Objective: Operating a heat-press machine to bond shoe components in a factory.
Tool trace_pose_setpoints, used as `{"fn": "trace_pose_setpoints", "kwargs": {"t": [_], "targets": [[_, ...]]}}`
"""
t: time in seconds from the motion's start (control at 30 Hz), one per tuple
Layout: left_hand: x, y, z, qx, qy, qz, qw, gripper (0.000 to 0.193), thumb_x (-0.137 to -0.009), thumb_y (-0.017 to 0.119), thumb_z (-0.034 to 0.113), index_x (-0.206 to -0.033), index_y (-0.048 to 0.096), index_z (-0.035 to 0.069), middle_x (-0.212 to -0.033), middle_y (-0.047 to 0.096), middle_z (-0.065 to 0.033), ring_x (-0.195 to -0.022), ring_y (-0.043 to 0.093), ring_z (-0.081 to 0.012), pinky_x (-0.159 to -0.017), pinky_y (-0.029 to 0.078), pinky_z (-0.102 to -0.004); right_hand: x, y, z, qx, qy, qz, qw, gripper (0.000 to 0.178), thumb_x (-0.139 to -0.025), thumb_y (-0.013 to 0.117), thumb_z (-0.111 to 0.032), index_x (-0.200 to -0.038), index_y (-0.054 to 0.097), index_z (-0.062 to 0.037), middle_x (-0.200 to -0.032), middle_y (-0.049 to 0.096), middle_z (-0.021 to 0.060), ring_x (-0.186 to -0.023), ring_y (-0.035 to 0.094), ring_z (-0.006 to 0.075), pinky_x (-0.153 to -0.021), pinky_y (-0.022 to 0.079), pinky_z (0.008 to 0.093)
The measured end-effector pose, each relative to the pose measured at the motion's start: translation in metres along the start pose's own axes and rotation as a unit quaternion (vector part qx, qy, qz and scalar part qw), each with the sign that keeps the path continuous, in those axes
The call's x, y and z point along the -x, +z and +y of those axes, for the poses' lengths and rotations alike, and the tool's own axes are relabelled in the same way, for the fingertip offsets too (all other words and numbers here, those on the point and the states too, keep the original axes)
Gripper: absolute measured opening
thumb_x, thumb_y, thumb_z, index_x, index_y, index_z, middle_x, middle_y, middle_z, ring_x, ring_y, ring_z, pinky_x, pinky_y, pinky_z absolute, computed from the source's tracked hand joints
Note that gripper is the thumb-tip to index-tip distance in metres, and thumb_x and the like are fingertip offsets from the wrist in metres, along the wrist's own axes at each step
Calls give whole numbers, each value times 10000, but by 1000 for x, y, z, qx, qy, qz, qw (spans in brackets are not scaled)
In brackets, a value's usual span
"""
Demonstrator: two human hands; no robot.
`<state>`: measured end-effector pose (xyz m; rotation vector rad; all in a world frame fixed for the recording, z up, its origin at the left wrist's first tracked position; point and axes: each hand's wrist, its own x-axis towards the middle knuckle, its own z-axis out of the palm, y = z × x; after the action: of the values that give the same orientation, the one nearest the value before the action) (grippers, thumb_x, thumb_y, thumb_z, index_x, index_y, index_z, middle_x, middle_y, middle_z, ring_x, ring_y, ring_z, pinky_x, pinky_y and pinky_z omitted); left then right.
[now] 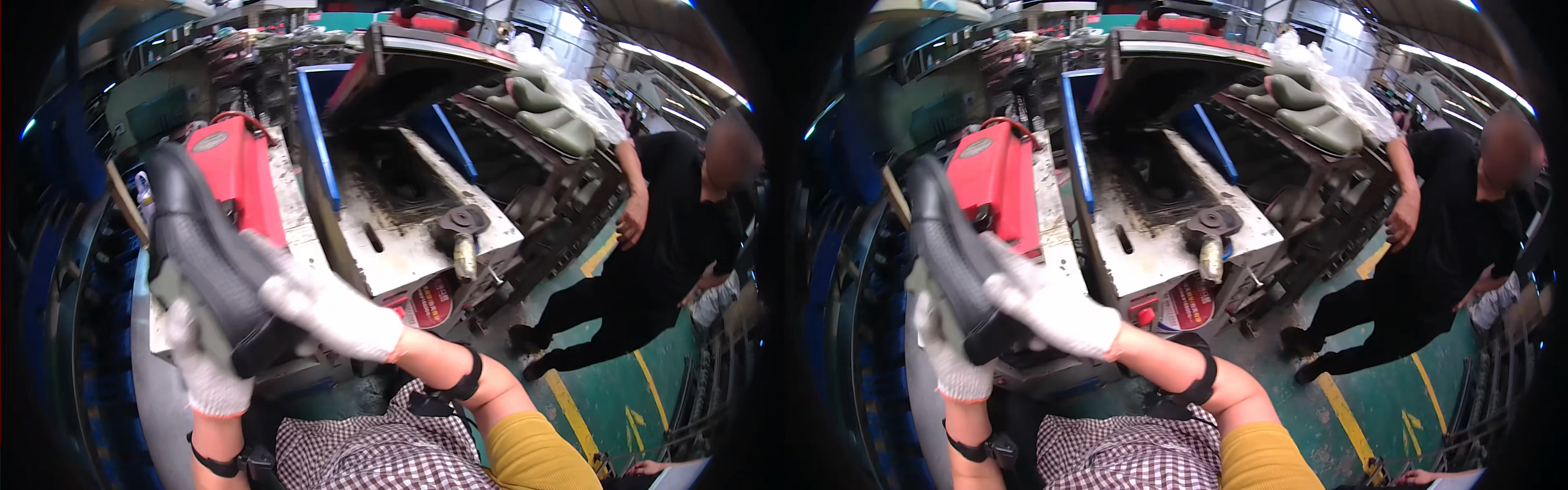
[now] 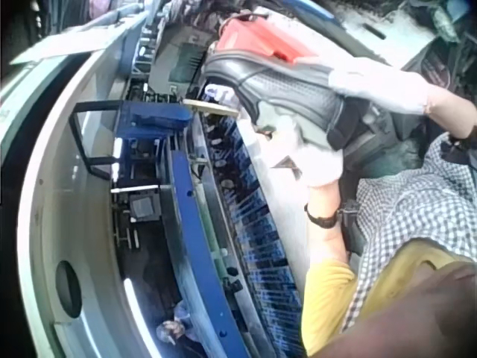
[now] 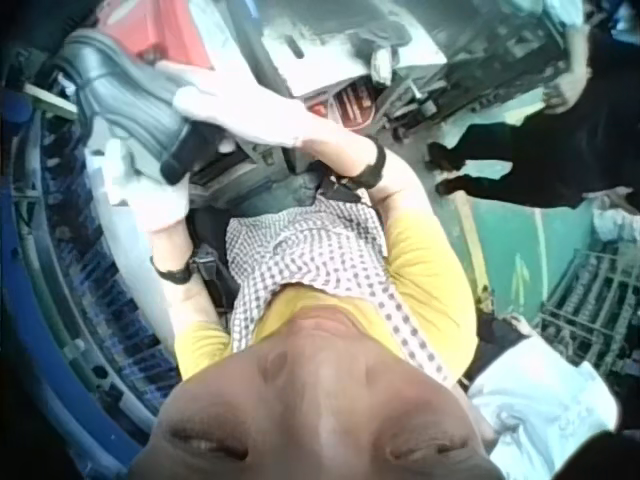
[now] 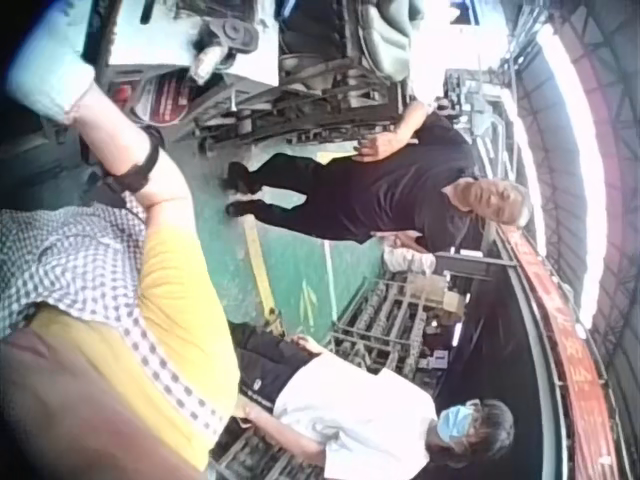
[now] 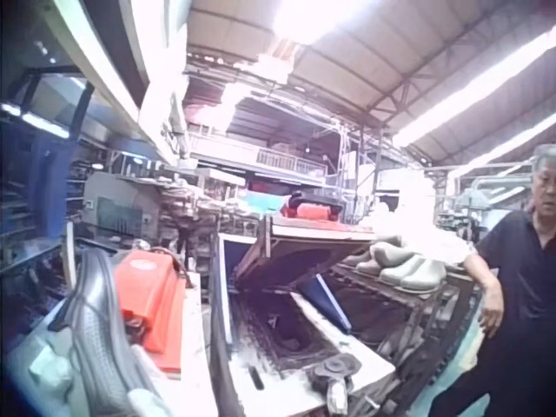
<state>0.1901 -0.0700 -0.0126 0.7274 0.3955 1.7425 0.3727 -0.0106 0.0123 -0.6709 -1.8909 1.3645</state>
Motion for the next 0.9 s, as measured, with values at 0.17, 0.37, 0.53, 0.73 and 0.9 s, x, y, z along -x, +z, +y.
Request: {"fn": "trace_pose_setpoints", "kwargs": {"t": [0.17,0.37,0.53,0.73,0.9], "targets": [[58,-71,80,22,66,67,995,711,-965,639,324,-1592,435,57,-1558,535,-185,-1414,541,-367,-1219,417,-571,-34,56,8,165,-199,-51,965,716,-1014,672,-376,-1590,441,-19,-1380,649,245,-1245,635,368,-1134,433,455],[115,-183,171,-66,173,405,895,472,-916,667,215,-1342,613,17,-1187,734,-134,-1028,748,-311,-963,613,-552,-64,69,81,415,-268,133,859,407,-868,771,-80,-1267,716,-24,-1133,731,185,-1019,695,369,-926,543,460],[120,-297,230,-81,113,509,850,120,-901,700,176,-996,693,102,-900,741,-55,-772,740,-242,-675,618,-377,-68,70,106,352,-245,195,882,302,-915,697,42,-1211,743,-3,-1135,754,159,-1054,710,319,-984,532,410],[99,-431,300,-267,146,598,742,268,-819,805,244,-1028,735,92,-957,668,-46,-865,661,-198,-802,579,-374,-67,77,107,388,-219,193,874,258,-973,602,49,-1204,715,68,-1159,736,200,-1035,705,326,-981,534,417],[74,-597,345,-629,83,546,547,498,-823,819,317,-1247,711,80,-1295,673,-97,-1218,609,-237,-1098,471,-375,-65,77,110,356,-193,215,889,267,-970,616,37,-1218,708,68,-1137,730,200,-1041,701,322,-966,544,410]]}}
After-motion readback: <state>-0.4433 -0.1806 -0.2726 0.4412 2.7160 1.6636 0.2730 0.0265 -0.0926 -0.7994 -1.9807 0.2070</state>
